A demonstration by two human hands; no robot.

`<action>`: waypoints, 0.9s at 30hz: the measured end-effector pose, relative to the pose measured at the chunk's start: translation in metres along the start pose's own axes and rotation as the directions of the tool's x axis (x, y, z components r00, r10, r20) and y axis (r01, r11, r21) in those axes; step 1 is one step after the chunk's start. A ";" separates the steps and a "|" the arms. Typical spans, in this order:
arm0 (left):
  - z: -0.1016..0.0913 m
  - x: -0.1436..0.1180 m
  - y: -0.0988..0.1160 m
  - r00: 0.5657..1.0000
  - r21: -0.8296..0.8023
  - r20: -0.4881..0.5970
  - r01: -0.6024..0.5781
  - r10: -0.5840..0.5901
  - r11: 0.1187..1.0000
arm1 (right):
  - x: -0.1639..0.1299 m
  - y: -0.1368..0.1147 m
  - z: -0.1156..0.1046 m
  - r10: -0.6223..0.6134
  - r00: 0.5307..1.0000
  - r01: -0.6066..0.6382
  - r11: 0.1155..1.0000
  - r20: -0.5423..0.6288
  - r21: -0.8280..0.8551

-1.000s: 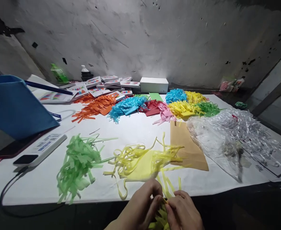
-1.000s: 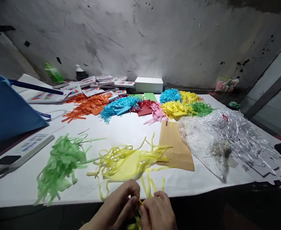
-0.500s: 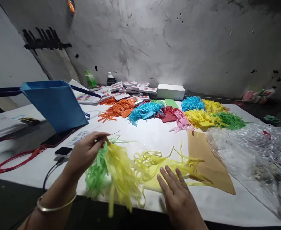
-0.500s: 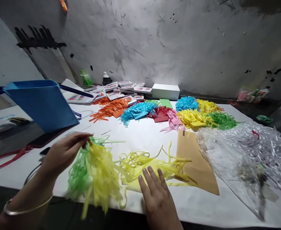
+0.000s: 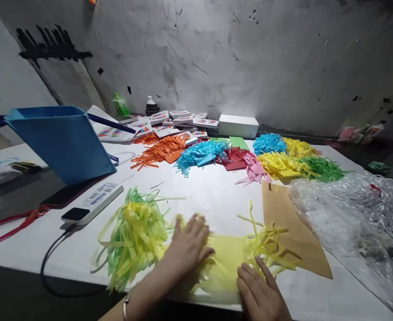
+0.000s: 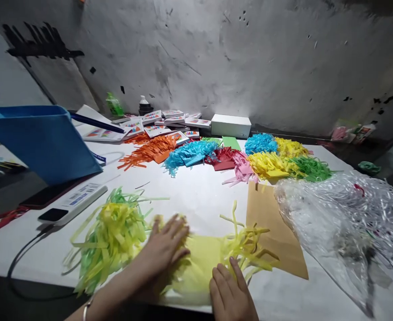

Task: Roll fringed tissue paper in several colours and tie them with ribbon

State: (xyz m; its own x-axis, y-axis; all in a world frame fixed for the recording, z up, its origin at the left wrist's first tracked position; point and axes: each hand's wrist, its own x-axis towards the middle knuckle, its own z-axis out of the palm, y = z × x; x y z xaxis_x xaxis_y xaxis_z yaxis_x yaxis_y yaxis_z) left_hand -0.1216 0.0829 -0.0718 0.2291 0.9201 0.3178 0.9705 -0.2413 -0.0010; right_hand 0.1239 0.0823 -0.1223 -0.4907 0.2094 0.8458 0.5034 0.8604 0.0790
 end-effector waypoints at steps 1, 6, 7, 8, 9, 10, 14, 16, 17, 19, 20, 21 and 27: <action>0.000 0.000 -0.008 0.994 0.058 -0.053 0.100 -0.097 0.993 | -0.003 0.000 -0.001 0.010 1.000 -0.010 1.000 0.006 -0.005; -0.004 -0.021 0.013 0.987 -0.027 -0.141 -0.087 0.083 0.996 | -0.007 -0.008 0.003 0.109 0.993 -0.108 0.994 -0.047 0.019; -0.002 -0.026 0.025 0.967 -0.100 -0.168 -0.210 0.192 0.973 | -0.006 -0.009 0.005 0.115 0.992 -0.113 0.993 -0.056 0.038; 0.002 -0.030 0.036 0.944 -0.175 -0.199 -0.297 0.262 0.939 | -0.006 -0.009 0.006 0.109 0.993 -0.106 0.993 -0.049 0.057; 0.006 -0.034 0.044 0.932 -0.243 -0.223 -0.338 0.287 0.909 | -0.006 -0.009 0.006 0.092 0.995 -0.089 0.993 -0.030 0.073; 0.009 -0.036 0.049 0.933 -0.299 -0.237 -0.336 0.271 0.893 | -0.007 -0.009 0.005 0.072 0.997 -0.071 0.994 -0.006 0.087; 0.013 -0.041 0.048 0.959 -0.445 -0.202 -0.271 0.199 0.854 | -0.009 -0.006 -0.009 0.122 0.990 -0.131 0.980 0.063 0.151; 0.008 -0.038 0.045 0.960 -0.470 -0.202 -0.268 0.193 0.841 | -0.004 -0.004 -0.016 0.226 0.967 -0.246 0.950 0.117 0.195; 0.005 -0.036 0.045 0.967 -0.469 -0.183 -0.246 0.179 0.848 | 0.002 -0.002 -0.018 0.270 0.951 -0.296 0.933 0.148 0.203; -0.002 -0.028 0.044 0.988 -0.439 -0.095 -0.150 0.121 0.886 | 0.014 0.001 -0.017 0.326 0.927 -0.359 0.914 0.187 0.189; -0.005 -0.024 0.043 0.996 -0.412 -0.030 -0.087 0.082 0.907 | 0.021 0.003 -0.015 0.345 0.919 -0.378 0.910 0.192 0.171; -0.008 -0.020 0.040 0.999 -0.374 0.031 -0.022 0.036 0.927 | 0.027 0.005 -0.013 0.361 0.913 -0.392 0.907 0.190 0.157; -0.020 -0.021 -0.009 0.947 -0.117 -0.104 0.291 -0.304 0.949 | 0.028 0.008 -0.015 0.355 0.908 -0.402 0.889 0.224 0.219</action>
State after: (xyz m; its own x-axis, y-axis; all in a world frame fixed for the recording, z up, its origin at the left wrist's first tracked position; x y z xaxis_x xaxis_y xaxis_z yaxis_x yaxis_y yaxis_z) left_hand -0.1372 0.0593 -0.0591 -0.0854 0.9127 0.3995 0.9793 0.0031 0.2023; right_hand 0.1251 0.0878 -0.0898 -0.4259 0.5994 0.6778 0.4891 0.7827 -0.3849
